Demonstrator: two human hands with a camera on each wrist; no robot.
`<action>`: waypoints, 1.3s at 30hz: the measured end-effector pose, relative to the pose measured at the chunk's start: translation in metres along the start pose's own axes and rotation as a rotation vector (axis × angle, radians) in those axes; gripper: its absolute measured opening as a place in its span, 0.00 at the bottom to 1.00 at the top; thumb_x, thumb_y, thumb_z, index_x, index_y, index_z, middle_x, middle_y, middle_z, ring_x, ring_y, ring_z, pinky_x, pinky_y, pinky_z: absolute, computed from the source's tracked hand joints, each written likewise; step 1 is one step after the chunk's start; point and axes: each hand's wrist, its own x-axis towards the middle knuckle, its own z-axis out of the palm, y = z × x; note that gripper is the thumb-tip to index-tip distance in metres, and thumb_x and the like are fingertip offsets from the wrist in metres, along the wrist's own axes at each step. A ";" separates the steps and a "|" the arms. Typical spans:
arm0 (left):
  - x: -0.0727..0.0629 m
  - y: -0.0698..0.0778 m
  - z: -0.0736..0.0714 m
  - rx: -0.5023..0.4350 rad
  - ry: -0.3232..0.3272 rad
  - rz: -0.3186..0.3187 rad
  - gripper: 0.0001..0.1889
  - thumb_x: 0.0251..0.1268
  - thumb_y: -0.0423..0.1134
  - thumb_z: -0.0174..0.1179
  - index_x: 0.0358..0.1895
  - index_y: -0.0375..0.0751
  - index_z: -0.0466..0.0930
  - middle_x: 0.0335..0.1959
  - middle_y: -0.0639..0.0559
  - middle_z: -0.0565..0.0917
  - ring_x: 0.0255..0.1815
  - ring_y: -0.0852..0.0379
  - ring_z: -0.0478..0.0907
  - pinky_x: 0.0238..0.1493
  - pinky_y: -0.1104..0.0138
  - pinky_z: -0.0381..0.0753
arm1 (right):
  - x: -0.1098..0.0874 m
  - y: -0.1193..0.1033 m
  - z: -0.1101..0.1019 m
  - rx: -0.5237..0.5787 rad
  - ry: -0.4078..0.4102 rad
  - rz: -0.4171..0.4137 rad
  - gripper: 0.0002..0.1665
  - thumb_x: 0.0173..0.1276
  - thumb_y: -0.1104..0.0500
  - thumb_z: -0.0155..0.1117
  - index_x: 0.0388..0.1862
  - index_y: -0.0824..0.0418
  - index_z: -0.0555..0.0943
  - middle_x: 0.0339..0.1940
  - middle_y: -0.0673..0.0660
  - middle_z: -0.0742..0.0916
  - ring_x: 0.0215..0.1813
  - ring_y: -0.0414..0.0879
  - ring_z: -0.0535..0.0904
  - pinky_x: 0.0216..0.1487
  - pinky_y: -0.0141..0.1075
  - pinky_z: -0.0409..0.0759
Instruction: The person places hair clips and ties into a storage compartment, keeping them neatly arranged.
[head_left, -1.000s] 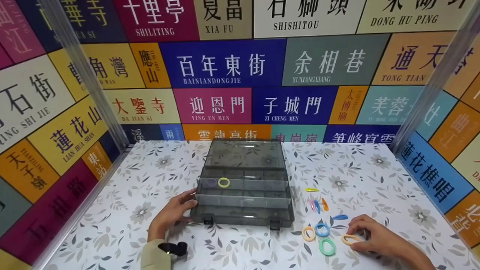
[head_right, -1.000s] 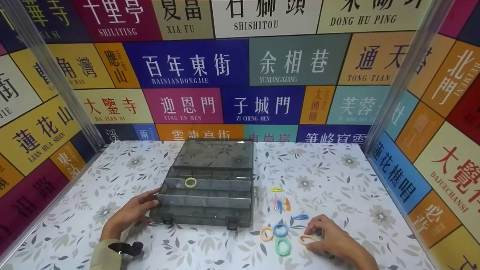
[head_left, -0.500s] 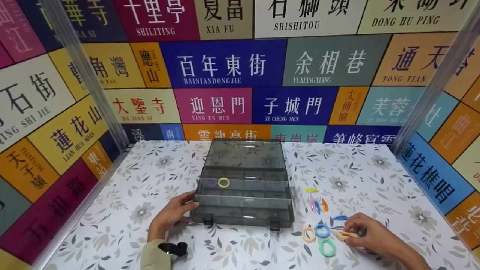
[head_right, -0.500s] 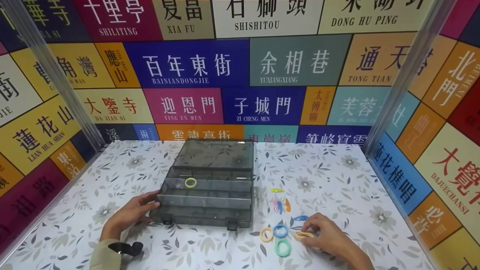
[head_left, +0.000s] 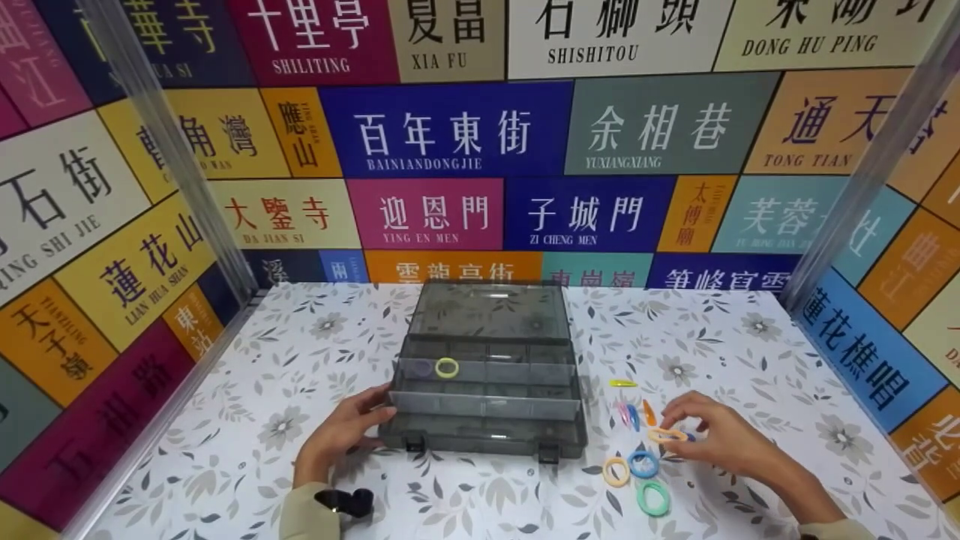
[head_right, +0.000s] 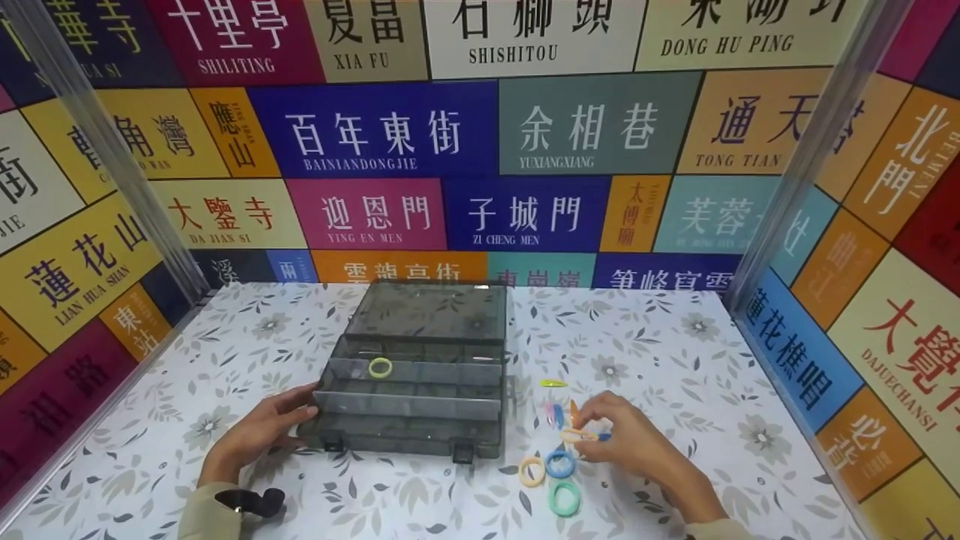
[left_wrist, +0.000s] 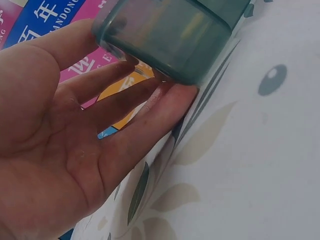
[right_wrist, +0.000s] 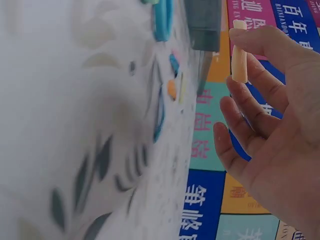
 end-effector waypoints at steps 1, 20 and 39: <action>0.000 0.000 0.000 -0.002 0.001 0.003 0.34 0.75 0.41 0.57 0.79 0.37 0.56 0.79 0.30 0.56 0.76 0.30 0.62 0.50 0.50 0.88 | 0.003 -0.004 -0.001 -0.001 0.006 -0.012 0.11 0.60 0.48 0.76 0.39 0.46 0.85 0.52 0.53 0.83 0.51 0.33 0.75 0.42 0.35 0.76; -0.005 0.000 0.006 -0.021 0.060 -0.021 0.33 0.74 0.42 0.58 0.78 0.38 0.59 0.77 0.32 0.61 0.75 0.32 0.63 0.52 0.49 0.87 | 0.084 -0.082 0.004 0.029 0.111 -0.137 0.10 0.61 0.56 0.76 0.42 0.50 0.86 0.53 0.55 0.84 0.59 0.55 0.78 0.54 0.48 0.76; -0.003 -0.001 0.007 -0.011 0.079 -0.005 0.32 0.73 0.42 0.60 0.77 0.39 0.62 0.77 0.33 0.63 0.74 0.33 0.65 0.50 0.50 0.87 | 0.160 -0.132 0.038 0.039 0.009 -0.152 0.08 0.64 0.55 0.73 0.42 0.52 0.87 0.51 0.56 0.83 0.56 0.55 0.79 0.58 0.53 0.79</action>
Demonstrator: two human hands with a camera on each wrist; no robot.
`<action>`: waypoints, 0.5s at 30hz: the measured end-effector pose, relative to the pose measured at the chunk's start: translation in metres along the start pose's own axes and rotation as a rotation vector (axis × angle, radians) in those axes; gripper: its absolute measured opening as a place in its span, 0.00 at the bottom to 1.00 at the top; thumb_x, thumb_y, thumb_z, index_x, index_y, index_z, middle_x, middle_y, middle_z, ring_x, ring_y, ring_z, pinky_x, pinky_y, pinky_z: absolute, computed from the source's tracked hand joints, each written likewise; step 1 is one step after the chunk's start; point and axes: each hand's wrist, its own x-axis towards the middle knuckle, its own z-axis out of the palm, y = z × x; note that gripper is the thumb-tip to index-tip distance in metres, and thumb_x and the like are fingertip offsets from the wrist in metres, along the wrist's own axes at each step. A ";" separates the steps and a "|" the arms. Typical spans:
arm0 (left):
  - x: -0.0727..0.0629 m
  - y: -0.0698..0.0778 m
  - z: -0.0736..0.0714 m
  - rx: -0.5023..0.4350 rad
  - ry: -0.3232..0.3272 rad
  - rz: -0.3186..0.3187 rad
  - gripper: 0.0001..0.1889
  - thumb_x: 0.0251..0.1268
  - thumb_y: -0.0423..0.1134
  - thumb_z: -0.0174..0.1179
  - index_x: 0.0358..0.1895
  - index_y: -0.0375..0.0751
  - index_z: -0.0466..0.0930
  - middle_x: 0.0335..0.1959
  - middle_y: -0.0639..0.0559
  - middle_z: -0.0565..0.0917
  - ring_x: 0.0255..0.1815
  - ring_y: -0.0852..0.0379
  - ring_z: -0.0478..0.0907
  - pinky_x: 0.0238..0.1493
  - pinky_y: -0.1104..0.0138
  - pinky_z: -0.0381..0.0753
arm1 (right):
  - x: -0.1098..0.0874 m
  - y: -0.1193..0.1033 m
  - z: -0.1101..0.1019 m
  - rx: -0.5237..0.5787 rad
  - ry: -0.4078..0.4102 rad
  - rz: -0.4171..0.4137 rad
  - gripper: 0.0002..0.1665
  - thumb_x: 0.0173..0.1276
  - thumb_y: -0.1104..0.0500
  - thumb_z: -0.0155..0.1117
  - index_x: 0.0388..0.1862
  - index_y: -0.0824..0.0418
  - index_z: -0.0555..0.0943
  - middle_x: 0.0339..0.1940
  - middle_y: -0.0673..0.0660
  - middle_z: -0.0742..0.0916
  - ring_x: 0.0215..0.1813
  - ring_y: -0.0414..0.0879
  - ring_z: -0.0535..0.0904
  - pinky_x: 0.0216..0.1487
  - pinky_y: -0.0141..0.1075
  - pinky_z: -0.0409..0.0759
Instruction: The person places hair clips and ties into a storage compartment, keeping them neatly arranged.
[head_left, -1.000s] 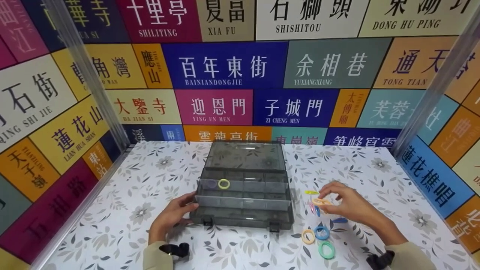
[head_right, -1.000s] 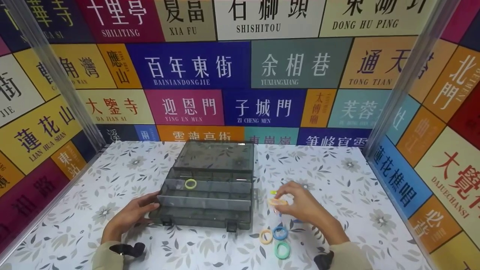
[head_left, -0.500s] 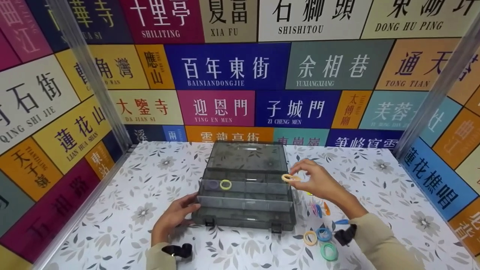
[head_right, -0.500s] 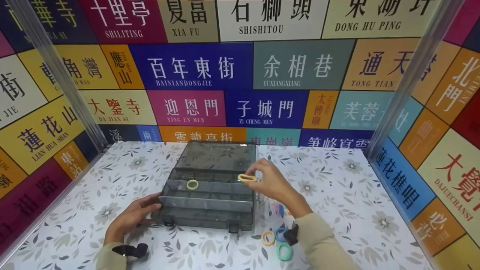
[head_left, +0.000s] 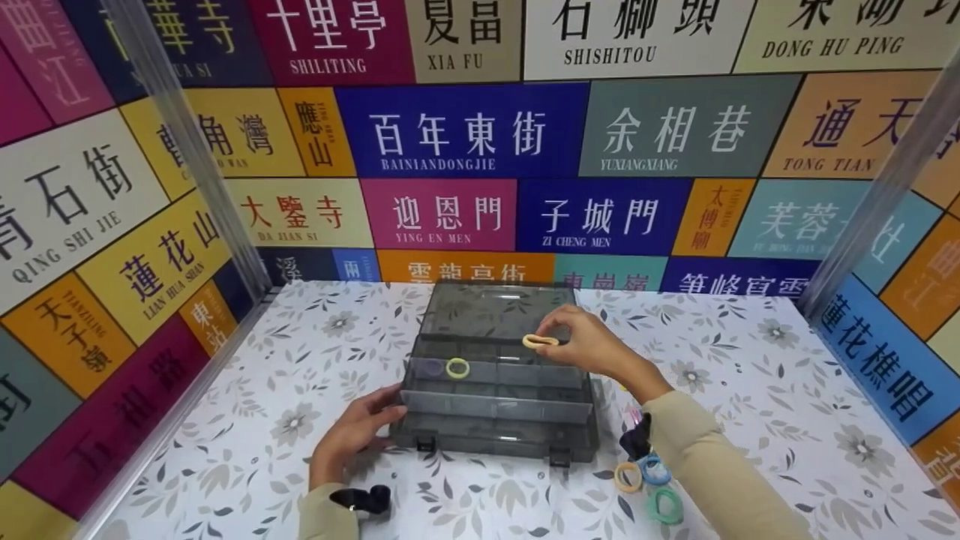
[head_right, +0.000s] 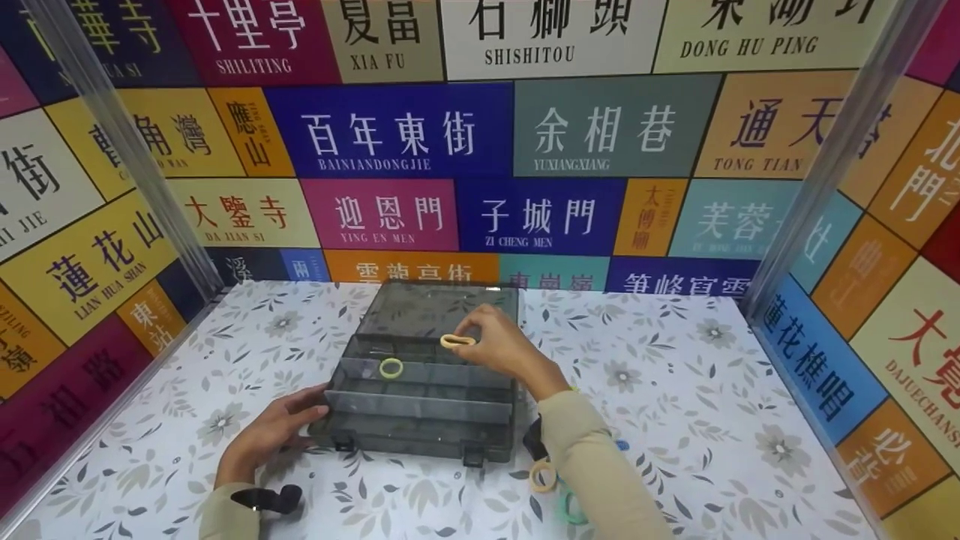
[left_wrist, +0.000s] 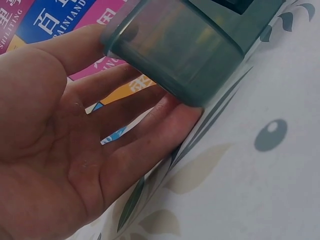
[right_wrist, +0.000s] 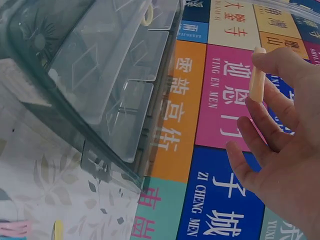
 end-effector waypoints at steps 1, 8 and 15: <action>0.000 0.000 0.000 -0.002 -0.002 0.003 0.32 0.73 0.42 0.60 0.77 0.39 0.62 0.77 0.33 0.63 0.74 0.33 0.66 0.50 0.50 0.87 | 0.004 0.000 0.002 0.005 -0.002 0.000 0.08 0.64 0.55 0.73 0.42 0.53 0.87 0.51 0.56 0.83 0.56 0.55 0.79 0.57 0.53 0.79; 0.002 -0.001 -0.003 -0.004 -0.024 0.018 0.33 0.74 0.43 0.59 0.77 0.39 0.61 0.78 0.32 0.61 0.75 0.32 0.64 0.51 0.50 0.87 | 0.028 -0.003 0.018 0.037 -0.010 0.021 0.10 0.61 0.58 0.74 0.42 0.57 0.87 0.51 0.58 0.83 0.58 0.57 0.78 0.62 0.53 0.76; 0.002 -0.001 -0.002 -0.009 -0.026 0.014 0.32 0.74 0.42 0.58 0.77 0.39 0.60 0.78 0.32 0.61 0.75 0.32 0.65 0.52 0.49 0.87 | 0.046 -0.007 0.029 0.023 -0.014 0.079 0.11 0.62 0.57 0.73 0.42 0.57 0.87 0.60 0.61 0.82 0.64 0.60 0.76 0.67 0.55 0.74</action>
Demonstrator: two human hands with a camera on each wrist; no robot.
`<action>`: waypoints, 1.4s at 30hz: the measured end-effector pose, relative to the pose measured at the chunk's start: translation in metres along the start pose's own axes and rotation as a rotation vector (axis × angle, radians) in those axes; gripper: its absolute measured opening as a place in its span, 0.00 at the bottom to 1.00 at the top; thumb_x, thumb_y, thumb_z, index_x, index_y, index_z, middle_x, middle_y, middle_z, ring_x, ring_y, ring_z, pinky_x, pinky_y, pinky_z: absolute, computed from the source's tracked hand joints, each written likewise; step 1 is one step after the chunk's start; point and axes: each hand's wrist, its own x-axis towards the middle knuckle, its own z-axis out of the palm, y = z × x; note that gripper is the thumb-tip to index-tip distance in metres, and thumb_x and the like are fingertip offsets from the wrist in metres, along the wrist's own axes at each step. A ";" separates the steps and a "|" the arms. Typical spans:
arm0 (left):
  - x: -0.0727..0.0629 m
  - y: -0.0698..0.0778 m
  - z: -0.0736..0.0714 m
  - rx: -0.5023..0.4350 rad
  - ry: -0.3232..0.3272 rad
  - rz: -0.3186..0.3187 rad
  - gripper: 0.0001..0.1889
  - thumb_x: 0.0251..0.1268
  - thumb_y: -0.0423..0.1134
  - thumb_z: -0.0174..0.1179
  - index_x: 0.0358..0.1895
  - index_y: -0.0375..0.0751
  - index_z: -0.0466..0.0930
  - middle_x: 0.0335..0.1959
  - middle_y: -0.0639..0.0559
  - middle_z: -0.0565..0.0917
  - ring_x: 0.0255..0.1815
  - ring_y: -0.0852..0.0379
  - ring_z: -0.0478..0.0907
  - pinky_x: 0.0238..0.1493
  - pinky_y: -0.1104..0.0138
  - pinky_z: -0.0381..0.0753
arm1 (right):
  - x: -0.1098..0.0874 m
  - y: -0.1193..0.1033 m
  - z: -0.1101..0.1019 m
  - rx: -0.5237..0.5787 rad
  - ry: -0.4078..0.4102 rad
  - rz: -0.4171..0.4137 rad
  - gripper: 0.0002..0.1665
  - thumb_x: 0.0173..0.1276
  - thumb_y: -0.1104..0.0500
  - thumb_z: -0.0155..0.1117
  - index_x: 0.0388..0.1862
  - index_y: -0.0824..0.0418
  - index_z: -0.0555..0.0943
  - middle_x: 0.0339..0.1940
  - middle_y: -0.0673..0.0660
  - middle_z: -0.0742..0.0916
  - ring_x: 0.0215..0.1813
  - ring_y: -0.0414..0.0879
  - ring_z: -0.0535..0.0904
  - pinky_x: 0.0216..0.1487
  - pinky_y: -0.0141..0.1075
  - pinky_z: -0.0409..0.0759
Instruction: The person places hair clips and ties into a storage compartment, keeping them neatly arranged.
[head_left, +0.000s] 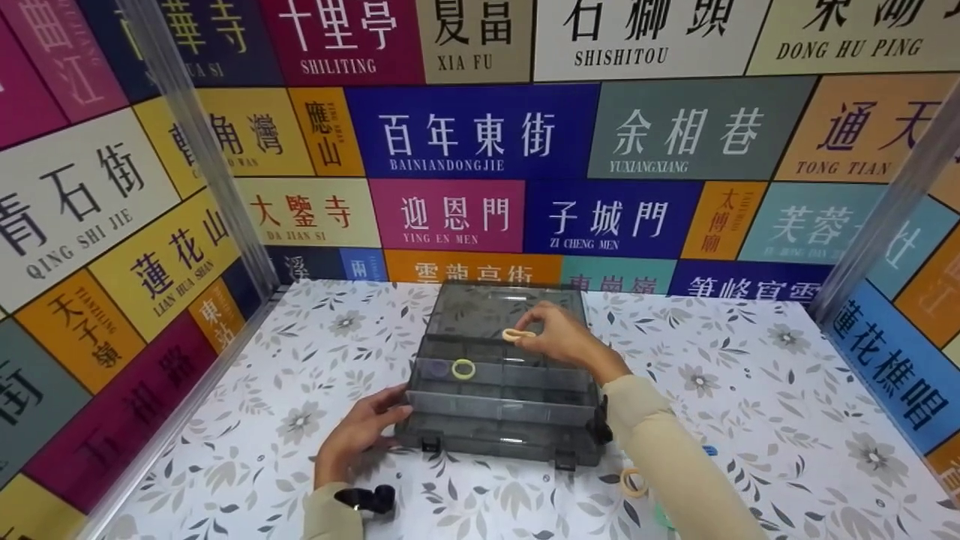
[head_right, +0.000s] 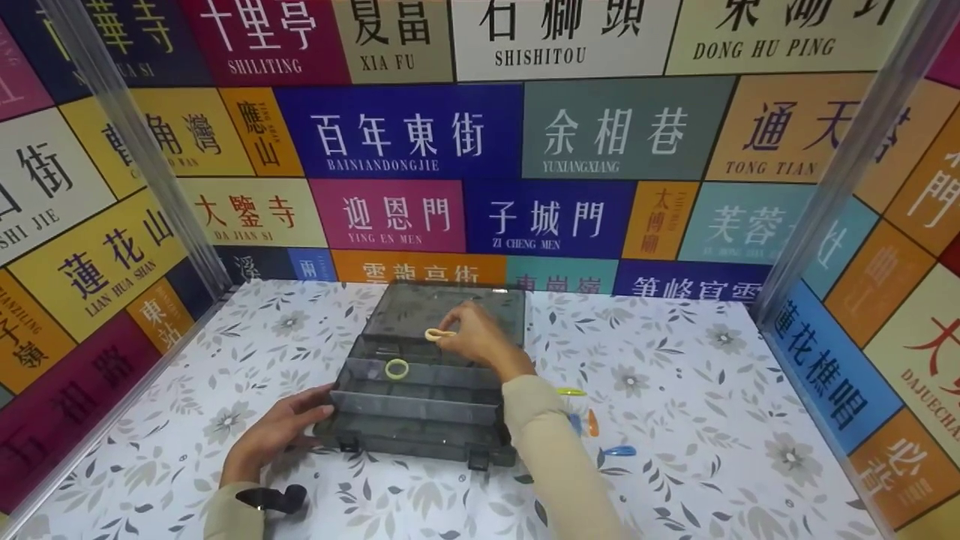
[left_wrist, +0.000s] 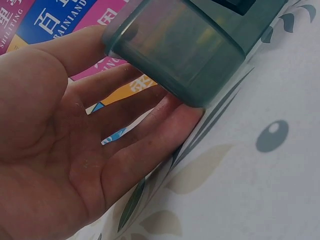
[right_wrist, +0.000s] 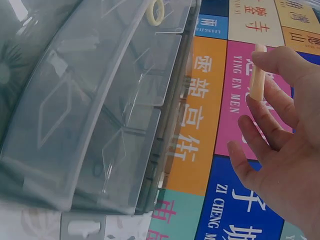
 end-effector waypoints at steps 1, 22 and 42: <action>0.000 0.000 0.000 0.001 0.002 -0.003 0.32 0.74 0.42 0.58 0.77 0.40 0.61 0.78 0.33 0.61 0.75 0.33 0.65 0.52 0.49 0.87 | 0.002 -0.001 0.002 0.004 0.005 -0.003 0.10 0.62 0.57 0.73 0.42 0.58 0.87 0.59 0.62 0.81 0.64 0.60 0.76 0.67 0.55 0.74; -0.001 0.001 0.000 0.005 -0.003 -0.017 0.32 0.76 0.43 0.57 0.78 0.41 0.60 0.78 0.34 0.61 0.76 0.33 0.63 0.54 0.49 0.86 | 0.036 0.008 0.057 0.023 0.045 0.133 0.07 0.61 0.57 0.76 0.35 0.60 0.90 0.53 0.61 0.84 0.58 0.57 0.77 0.62 0.53 0.77; -0.007 0.005 0.000 0.060 -0.030 0.034 0.33 0.77 0.43 0.55 0.78 0.35 0.57 0.75 0.29 0.63 0.74 0.31 0.64 0.55 0.48 0.85 | 0.035 0.006 0.068 -0.050 -0.005 0.167 0.12 0.60 0.53 0.77 0.40 0.58 0.90 0.46 0.55 0.88 0.59 0.56 0.77 0.80 0.63 0.51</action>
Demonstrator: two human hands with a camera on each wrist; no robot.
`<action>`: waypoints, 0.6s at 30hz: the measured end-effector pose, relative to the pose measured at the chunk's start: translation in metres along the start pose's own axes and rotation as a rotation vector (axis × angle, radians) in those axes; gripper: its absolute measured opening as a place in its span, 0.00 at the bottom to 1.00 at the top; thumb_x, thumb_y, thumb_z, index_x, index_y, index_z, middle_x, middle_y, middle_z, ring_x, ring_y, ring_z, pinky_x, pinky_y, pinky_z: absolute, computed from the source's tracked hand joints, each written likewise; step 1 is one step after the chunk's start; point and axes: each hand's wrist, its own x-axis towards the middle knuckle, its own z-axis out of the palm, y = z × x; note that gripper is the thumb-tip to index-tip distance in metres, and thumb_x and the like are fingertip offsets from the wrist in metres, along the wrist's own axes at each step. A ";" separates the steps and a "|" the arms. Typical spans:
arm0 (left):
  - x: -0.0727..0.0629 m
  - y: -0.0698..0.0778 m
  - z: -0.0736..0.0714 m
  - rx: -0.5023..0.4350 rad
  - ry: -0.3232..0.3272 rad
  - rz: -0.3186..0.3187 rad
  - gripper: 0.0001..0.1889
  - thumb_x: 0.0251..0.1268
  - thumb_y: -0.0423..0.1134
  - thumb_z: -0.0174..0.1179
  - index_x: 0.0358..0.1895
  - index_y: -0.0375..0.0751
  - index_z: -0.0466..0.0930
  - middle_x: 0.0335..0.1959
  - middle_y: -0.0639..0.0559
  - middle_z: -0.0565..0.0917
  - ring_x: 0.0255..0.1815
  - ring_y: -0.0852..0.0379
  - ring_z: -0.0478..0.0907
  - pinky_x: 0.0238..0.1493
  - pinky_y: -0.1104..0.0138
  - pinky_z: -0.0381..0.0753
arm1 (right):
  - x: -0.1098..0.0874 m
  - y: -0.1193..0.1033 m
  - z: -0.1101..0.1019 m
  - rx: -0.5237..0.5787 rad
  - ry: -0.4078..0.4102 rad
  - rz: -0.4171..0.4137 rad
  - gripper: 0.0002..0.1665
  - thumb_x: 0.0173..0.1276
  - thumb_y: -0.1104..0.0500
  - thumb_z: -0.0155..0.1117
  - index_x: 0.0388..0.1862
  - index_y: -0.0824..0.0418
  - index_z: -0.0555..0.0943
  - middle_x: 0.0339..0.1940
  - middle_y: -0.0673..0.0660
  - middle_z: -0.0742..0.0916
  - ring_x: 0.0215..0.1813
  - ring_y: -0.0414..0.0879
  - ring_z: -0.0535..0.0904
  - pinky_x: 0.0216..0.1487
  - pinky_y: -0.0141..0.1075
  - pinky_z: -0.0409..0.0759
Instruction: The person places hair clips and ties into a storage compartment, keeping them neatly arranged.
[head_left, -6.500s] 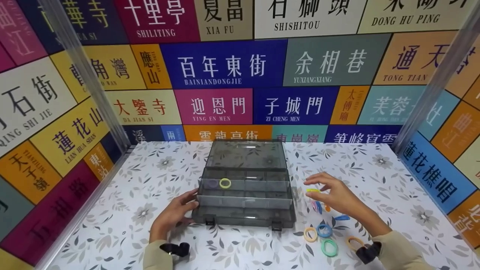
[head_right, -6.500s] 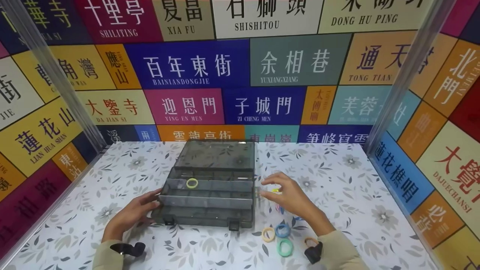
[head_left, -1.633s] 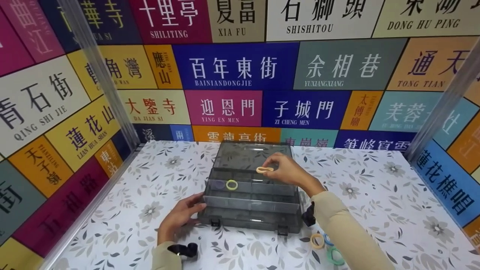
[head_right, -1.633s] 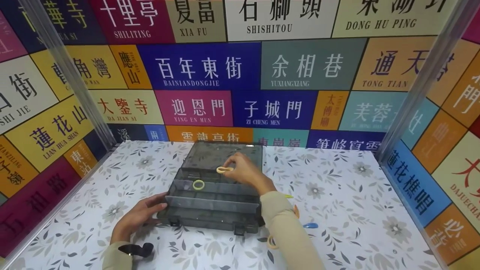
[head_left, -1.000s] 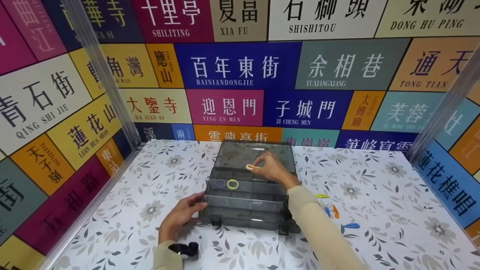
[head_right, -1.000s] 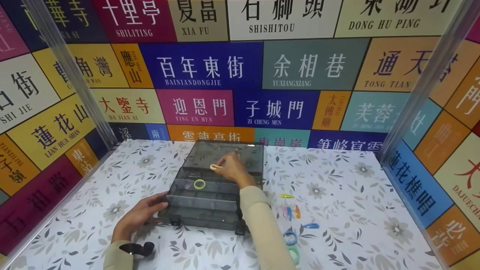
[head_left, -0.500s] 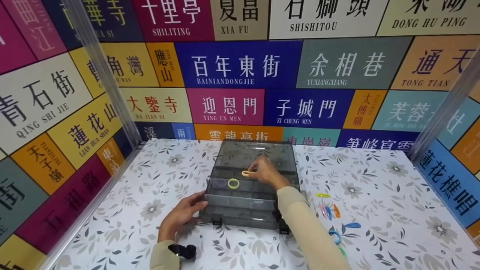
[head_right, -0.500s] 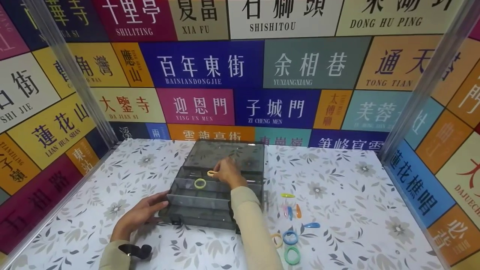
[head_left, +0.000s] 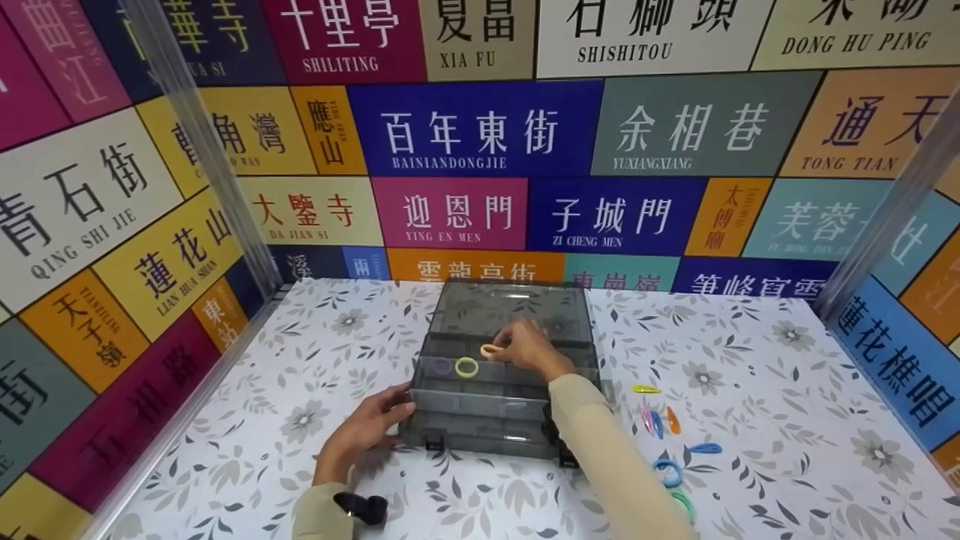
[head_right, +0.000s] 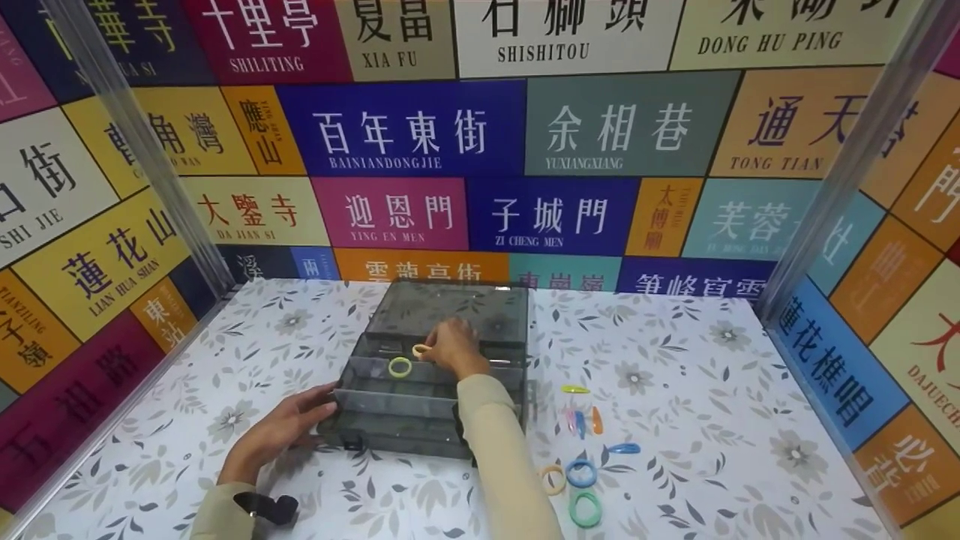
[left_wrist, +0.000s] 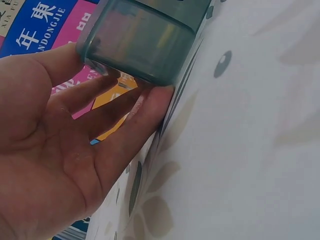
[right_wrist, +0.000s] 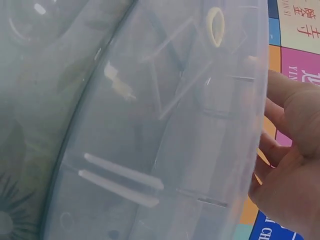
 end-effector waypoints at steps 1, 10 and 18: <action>0.000 0.000 0.000 0.004 0.000 0.003 0.33 0.77 0.43 0.55 0.78 0.35 0.57 0.76 0.29 0.63 0.74 0.31 0.64 0.55 0.49 0.85 | -0.001 0.000 -0.001 0.003 -0.006 0.004 0.14 0.60 0.52 0.77 0.42 0.58 0.90 0.48 0.55 0.88 0.60 0.56 0.77 0.80 0.62 0.52; -0.002 0.004 0.000 0.013 -0.009 -0.004 0.32 0.77 0.41 0.54 0.78 0.36 0.57 0.77 0.30 0.60 0.75 0.31 0.63 0.55 0.48 0.85 | -0.009 -0.006 -0.017 0.100 -0.011 -0.076 0.23 0.61 0.51 0.77 0.52 0.60 0.88 0.64 0.60 0.81 0.70 0.57 0.71 0.73 0.53 0.70; -0.002 0.001 0.001 0.021 -0.004 0.013 0.34 0.76 0.43 0.56 0.79 0.36 0.56 0.77 0.30 0.60 0.75 0.31 0.63 0.54 0.51 0.86 | -0.038 -0.004 -0.042 0.169 0.059 -0.282 0.17 0.61 0.55 0.76 0.47 0.62 0.88 0.60 0.62 0.83 0.67 0.59 0.75 0.72 0.55 0.70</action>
